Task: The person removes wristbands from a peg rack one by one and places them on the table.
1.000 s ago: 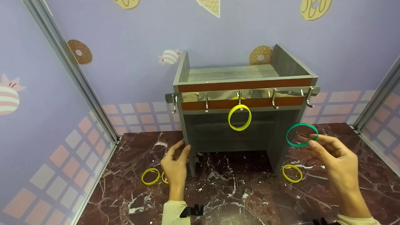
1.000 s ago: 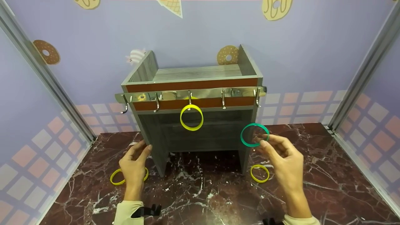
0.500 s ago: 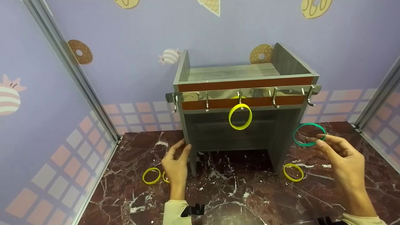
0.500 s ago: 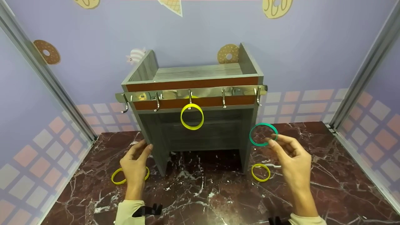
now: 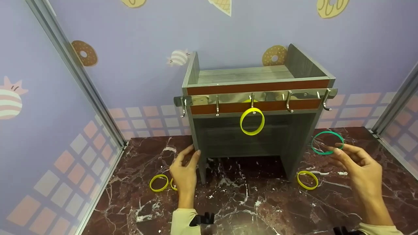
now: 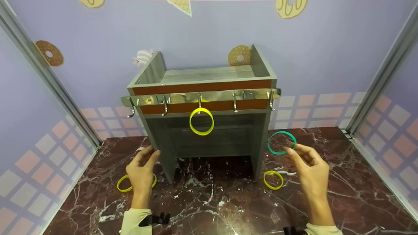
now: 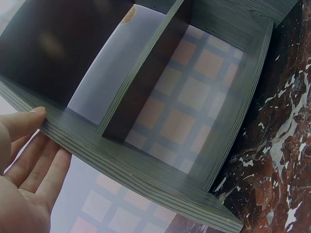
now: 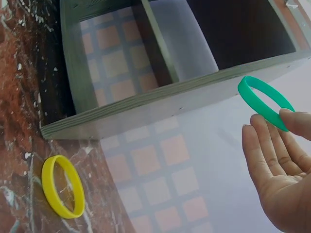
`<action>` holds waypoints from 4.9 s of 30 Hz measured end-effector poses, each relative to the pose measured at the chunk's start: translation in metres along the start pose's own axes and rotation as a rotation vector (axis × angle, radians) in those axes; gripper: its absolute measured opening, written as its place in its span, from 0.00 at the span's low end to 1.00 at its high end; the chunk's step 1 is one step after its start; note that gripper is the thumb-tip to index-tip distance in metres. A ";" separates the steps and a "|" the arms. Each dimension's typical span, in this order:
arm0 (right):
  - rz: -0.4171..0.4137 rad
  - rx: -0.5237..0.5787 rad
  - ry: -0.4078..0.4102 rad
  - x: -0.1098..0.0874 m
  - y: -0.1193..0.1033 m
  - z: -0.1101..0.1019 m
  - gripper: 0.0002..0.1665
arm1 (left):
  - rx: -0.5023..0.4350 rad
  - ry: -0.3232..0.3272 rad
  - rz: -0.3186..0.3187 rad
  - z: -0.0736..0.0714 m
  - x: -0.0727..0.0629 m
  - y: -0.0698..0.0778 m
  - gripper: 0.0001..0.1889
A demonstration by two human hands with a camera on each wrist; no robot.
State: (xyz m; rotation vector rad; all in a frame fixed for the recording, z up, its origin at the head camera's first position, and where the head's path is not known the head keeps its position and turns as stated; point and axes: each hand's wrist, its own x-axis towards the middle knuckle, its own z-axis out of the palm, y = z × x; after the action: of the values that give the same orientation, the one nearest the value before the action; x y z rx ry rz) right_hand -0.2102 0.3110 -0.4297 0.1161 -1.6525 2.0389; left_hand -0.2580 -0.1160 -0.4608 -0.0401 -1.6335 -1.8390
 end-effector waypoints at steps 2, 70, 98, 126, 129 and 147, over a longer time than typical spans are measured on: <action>0.012 0.015 0.000 0.001 0.004 -0.003 0.15 | -0.001 0.002 -0.002 0.000 0.000 0.000 0.12; 0.434 -0.249 0.009 -0.001 0.077 -0.084 0.07 | -0.013 0.011 -0.011 0.001 0.000 0.000 0.12; 0.506 -0.357 0.006 -0.002 0.091 -0.092 0.26 | -0.008 0.001 0.005 0.000 0.000 -0.003 0.11; 0.447 -0.769 0.052 -0.005 0.083 -0.091 0.25 | 0.008 0.003 -0.005 0.000 0.000 0.001 0.11; 0.428 -0.837 0.050 -0.004 0.079 -0.089 0.26 | 0.013 0.005 -0.006 0.000 0.000 0.001 0.11; 0.269 -0.693 -0.051 -0.005 0.051 -0.046 0.30 | 0.021 -0.003 0.024 0.000 0.000 -0.001 0.12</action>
State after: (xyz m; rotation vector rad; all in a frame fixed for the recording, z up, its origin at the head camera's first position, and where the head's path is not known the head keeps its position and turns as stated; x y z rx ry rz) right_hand -0.2165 0.3462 -0.4890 -0.3110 -2.4093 1.5199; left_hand -0.2582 -0.1161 -0.4623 -0.0533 -1.6469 -1.8047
